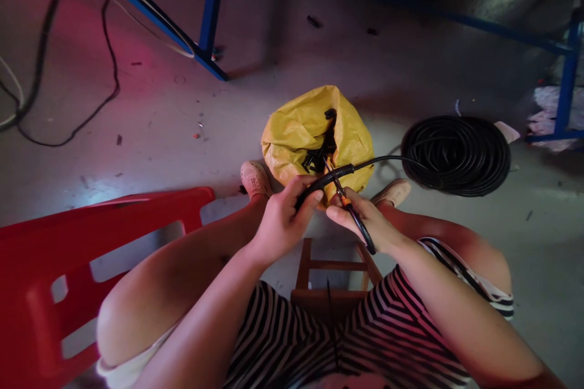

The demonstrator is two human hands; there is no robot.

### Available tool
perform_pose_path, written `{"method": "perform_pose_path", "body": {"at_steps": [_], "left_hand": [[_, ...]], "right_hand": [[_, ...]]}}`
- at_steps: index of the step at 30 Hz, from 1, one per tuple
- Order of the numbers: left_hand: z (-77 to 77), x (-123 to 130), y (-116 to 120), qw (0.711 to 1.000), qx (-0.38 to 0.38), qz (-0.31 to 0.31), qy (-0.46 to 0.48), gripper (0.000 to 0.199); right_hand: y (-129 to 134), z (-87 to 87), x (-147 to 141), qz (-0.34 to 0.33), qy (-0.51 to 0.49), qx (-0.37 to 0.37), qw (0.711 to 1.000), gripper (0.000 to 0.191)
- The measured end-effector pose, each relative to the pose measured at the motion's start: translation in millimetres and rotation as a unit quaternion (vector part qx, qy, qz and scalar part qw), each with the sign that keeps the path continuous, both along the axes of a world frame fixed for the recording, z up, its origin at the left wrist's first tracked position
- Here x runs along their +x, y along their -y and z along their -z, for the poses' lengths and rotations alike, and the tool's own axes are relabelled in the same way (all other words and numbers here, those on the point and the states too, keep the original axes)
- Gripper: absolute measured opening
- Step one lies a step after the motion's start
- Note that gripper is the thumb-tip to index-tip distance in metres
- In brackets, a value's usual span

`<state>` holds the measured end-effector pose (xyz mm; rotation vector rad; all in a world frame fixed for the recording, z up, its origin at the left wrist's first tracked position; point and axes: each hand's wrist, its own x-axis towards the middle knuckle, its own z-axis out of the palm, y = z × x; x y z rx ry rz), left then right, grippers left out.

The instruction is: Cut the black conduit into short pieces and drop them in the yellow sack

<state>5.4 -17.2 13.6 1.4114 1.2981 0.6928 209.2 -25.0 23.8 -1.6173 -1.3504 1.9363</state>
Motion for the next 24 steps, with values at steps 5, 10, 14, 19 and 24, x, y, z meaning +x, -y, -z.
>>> {"method": "perform_pose_path", "body": {"at_steps": [5,10,14,19,24], "left_hand": [[-1.4,0.3,-1.6,0.994,-0.076,-0.013,0.080,0.027],[-1.5,-1.0,-1.9,0.973,-0.159,-0.025,0.167,0.035],[-2.6,-1.8,-1.1,0.965,-0.173,-0.033,0.193,0.036],[-2.6,-0.8,-0.5,0.972,-0.161,-0.032,0.169,0.036],[-0.9,-0.8,0.7,0.980,-0.136,-0.024,0.145,0.033]], "right_hand": [[-0.8,-1.6,-0.1,-0.005,-0.001,-0.001,1.000,0.047],[0.0,-1.3,0.5,-0.015,0.000,-0.003,1.000,0.047],[-0.1,-0.3,-0.7,-0.021,0.019,0.003,1.000,0.047],[-2.3,-4.7,-2.3,-0.030,0.037,0.008,0.999,0.045],[-2.9,-7.3,-1.5,-0.031,0.032,0.013,0.999,0.045]]}}
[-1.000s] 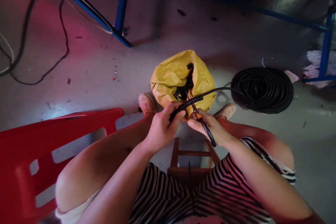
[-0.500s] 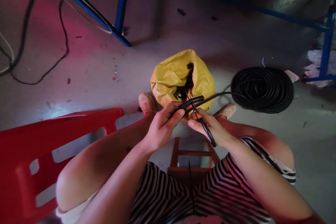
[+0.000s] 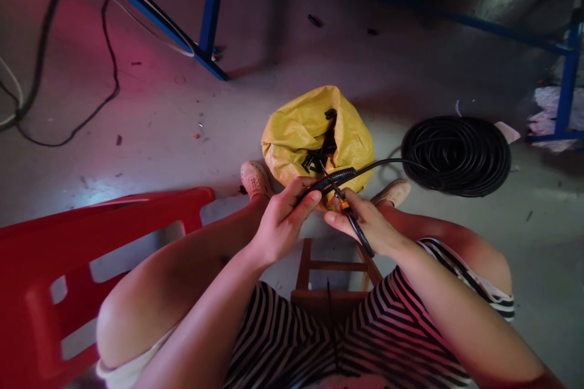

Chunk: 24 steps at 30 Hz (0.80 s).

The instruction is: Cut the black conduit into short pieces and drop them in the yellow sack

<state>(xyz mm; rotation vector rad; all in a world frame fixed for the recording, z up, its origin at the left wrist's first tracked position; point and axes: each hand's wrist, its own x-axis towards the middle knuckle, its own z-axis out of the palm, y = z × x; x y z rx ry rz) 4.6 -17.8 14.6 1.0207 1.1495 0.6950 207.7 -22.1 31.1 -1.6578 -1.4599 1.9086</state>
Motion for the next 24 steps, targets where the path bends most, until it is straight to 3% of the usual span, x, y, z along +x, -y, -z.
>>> {"method": "perform_pose_path", "body": {"at_steps": [9,24], "left_hand": [[-0.2,-0.2,-0.2,1.000,0.013,0.002,-0.022,0.032],[-6.6,2.2,0.1,1.000,-0.005,-0.010,-0.015,0.032]], "right_hand": [[1.4,1.0,-0.5,-0.014,0.023,0.007,1.000,0.047],[4.0,6.4,0.1,-0.006,-0.041,-0.026,0.999,0.051]]}}
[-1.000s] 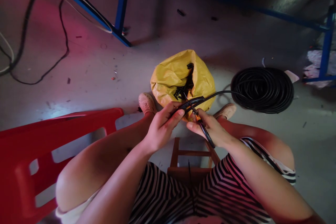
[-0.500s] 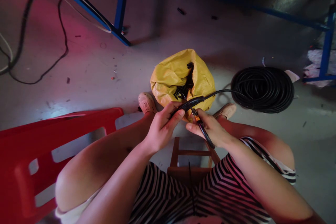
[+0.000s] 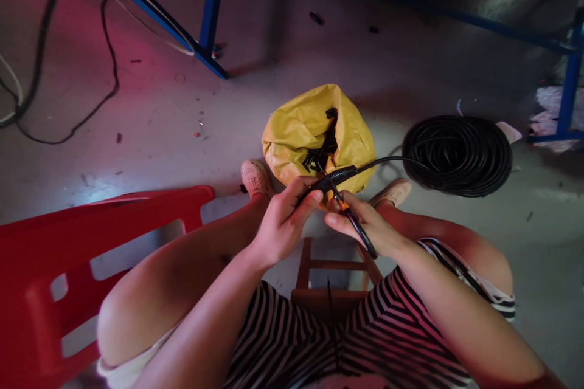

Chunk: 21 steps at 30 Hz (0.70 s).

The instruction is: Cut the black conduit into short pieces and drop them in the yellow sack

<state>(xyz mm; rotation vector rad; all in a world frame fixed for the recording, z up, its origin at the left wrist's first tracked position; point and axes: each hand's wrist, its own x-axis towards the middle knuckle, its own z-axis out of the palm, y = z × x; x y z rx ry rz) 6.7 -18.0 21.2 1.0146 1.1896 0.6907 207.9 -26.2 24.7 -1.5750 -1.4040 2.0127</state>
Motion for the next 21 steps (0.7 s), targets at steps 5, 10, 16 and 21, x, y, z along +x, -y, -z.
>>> {"method": "perform_pose_path", "body": {"at_steps": [5,10,16,21], "left_hand": [[1.1,-0.6,0.7,1.000,0.009,0.001,-0.009,0.032],[0.2,-0.9,0.0,0.999,0.020,0.001,-0.032,0.030],[-1.1,-0.6,-0.3,0.999,0.026,0.008,-0.036,0.030],[-0.5,-0.6,0.1,0.999,0.024,0.009,-0.034,0.030]], "right_hand": [[0.0,1.5,1.1,0.010,-0.006,0.000,1.000,0.054],[0.2,1.4,3.0,0.029,0.003,0.004,1.000,0.054],[-0.9,-0.4,2.1,0.024,0.004,0.001,1.000,0.050],[-1.6,-1.1,1.1,0.015,0.010,0.010,1.000,0.049]]}}
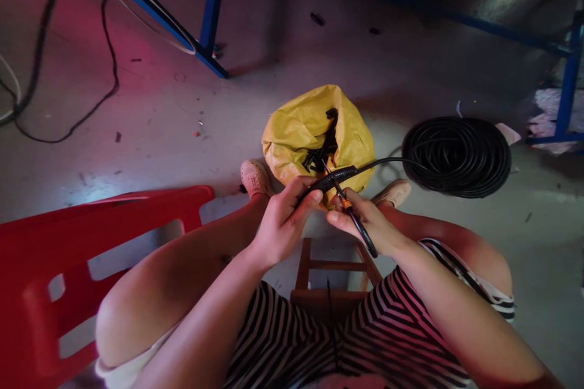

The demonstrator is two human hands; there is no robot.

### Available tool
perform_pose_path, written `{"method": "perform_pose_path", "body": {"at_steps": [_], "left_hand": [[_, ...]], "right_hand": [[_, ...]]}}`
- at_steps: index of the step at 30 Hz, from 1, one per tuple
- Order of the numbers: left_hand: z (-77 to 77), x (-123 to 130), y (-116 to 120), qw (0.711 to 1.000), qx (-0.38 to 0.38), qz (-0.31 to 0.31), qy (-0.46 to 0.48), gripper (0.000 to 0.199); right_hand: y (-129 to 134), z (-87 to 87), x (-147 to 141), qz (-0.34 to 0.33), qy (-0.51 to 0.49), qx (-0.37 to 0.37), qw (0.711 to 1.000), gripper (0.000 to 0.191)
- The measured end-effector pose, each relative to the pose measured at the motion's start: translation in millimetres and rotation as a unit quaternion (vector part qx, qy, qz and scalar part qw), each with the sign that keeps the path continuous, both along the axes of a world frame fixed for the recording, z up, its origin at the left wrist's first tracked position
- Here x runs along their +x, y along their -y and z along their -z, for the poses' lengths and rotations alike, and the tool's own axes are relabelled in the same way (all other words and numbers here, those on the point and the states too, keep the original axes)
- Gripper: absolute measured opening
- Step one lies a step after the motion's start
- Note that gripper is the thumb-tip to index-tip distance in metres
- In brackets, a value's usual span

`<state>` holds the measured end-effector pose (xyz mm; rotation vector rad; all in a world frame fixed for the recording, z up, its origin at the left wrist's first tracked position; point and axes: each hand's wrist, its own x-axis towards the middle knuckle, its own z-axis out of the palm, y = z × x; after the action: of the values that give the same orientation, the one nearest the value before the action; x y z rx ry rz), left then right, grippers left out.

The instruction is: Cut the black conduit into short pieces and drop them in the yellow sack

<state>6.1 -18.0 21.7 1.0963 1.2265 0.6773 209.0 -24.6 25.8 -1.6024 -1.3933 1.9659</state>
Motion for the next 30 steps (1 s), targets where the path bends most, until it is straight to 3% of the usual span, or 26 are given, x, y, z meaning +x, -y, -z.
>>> {"method": "perform_pose_path", "body": {"at_steps": [11,17,23,30], "left_hand": [[-0.7,1.4,-1.7,1.000,0.014,0.005,-0.010,0.030],[-3.8,-2.7,-8.0,0.995,0.040,0.070,-0.062,0.030],[-4.5,-10.2,-13.1,0.984,0.039,0.152,-0.088,0.033],[1.5,-15.6,-15.5,0.981,0.025,0.162,-0.099,0.033]], "right_hand": [[2.0,3.6,-0.3,-0.001,-0.009,-0.006,1.000,0.051],[-1.3,-0.2,-0.8,-0.016,-0.009,-0.002,1.000,0.049],[-8.2,-2.9,0.4,-0.064,0.009,0.026,0.998,0.062],[-5.2,11.8,2.4,-0.061,0.024,0.020,0.998,0.053]]}}
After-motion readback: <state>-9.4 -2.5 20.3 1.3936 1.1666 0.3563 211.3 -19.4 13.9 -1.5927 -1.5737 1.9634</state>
